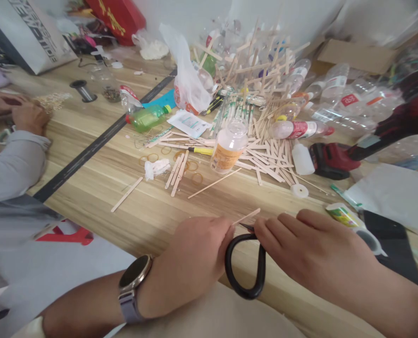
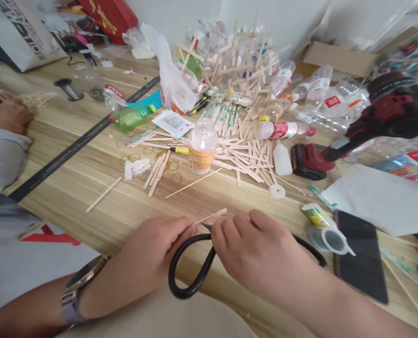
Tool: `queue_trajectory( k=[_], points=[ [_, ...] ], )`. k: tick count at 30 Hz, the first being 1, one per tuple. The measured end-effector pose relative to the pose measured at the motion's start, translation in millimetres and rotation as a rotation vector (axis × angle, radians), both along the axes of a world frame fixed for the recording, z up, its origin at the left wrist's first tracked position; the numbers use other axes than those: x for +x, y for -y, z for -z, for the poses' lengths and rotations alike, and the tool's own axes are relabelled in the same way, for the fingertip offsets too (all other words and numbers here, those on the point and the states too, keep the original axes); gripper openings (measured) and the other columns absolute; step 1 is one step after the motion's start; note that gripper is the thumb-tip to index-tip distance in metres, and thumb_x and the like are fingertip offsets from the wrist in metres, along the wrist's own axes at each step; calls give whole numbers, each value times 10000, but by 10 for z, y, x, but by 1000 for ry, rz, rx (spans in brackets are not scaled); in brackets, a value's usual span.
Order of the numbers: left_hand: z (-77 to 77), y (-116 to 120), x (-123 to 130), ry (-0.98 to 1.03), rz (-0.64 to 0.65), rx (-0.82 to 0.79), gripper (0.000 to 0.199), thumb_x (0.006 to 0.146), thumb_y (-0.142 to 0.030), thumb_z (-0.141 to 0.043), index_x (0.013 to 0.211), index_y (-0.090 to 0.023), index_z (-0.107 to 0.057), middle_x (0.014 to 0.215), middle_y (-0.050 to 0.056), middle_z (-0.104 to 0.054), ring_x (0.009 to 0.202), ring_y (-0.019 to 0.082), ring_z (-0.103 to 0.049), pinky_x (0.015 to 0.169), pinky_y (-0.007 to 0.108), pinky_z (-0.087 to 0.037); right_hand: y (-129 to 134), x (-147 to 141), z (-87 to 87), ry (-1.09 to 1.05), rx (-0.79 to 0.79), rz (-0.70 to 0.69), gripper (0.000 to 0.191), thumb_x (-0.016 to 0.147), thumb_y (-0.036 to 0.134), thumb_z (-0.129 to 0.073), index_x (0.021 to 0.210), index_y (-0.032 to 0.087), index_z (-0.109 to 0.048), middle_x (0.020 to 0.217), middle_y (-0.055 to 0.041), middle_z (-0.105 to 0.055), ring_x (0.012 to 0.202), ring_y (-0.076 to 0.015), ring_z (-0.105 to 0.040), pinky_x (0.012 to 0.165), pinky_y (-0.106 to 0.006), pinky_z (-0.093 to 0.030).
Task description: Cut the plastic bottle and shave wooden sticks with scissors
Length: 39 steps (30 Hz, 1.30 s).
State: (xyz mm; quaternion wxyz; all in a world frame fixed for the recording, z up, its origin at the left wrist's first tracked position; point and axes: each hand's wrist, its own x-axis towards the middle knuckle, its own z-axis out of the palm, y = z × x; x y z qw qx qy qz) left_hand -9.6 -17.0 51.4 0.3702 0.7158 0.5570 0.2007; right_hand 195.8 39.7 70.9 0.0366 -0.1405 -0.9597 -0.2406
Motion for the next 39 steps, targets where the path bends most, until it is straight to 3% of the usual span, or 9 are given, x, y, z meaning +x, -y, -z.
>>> queue_trajectory(
  k=[4,9,13,16,22,29,32,35,39],
  points=[
    [-27,-10,-16,-61,52,2,147,904,-253,-492,764,-208,-507,746,-6,-632,667,166,-564,588,283,-354,-3,-40,-28,9,11,-16,256,854,40,-420,860,120,-663,637,-38,-586,552,-172,-463,583,-324,-248],
    [22,-5,-18,-129,88,59,134,911,-207,-463,803,-200,-542,766,16,-649,696,182,-583,625,293,-387,-58,-49,8,-63,-90,12,272,851,14,-411,808,141,-647,629,-26,-609,518,-166,-507,558,-316,-261],
    [101,12,-10,-214,46,218,233,953,-175,-353,865,-188,-568,767,39,-653,714,202,-599,630,310,-393,-96,-29,151,-196,-380,94,311,929,54,-369,781,182,-612,622,7,-619,507,-147,-555,510,-297,-300],
    [148,22,4,-268,23,317,253,959,-165,-338,830,-184,-555,725,36,-632,674,199,-587,600,306,-375,-54,-70,280,-397,-577,204,296,984,201,-414,775,180,-622,625,-6,-647,527,-141,-593,492,-268,-350],
    [189,11,45,-337,-44,492,245,976,-170,-343,826,-191,-536,679,19,-609,630,180,-575,565,290,-372,123,-263,359,-726,-1262,545,491,973,385,-429,559,177,-595,533,-26,-632,451,-103,-586,422,-186,-415],
    [293,-60,83,-400,-87,750,224,950,-108,-357,857,-177,-548,661,14,-608,608,182,-579,568,297,-421,203,-408,344,-966,-1590,714,518,883,604,-495,624,168,-600,462,-37,-624,387,-115,-538,386,-202,-428],
    [344,-69,91,-414,-109,833,188,949,-113,-379,967,-143,-564,697,31,-642,628,181,-597,591,290,-436,217,-420,339,-976,-1617,726,534,873,629,-497,631,165,-602,458,-37,-623,369,-105,-511,375,-198,-416],
    [328,-48,102,-369,-105,823,206,954,-124,-369,989,-125,-572,704,44,-644,634,193,-596,590,302,-436,208,-392,291,-932,-1515,700,526,920,579,-449,619,176,-605,456,-26,-616,372,-111,-524,368,-204,-407],
    [177,-13,71,14,-108,433,292,1007,-250,-328,1011,-159,-605,830,49,-676,768,178,-619,689,288,-464,125,-296,174,-794,-974,457,449,970,371,-462,574,194,-576,548,-25,-630,468,-116,-572,433,-224,-414]
  ],
)
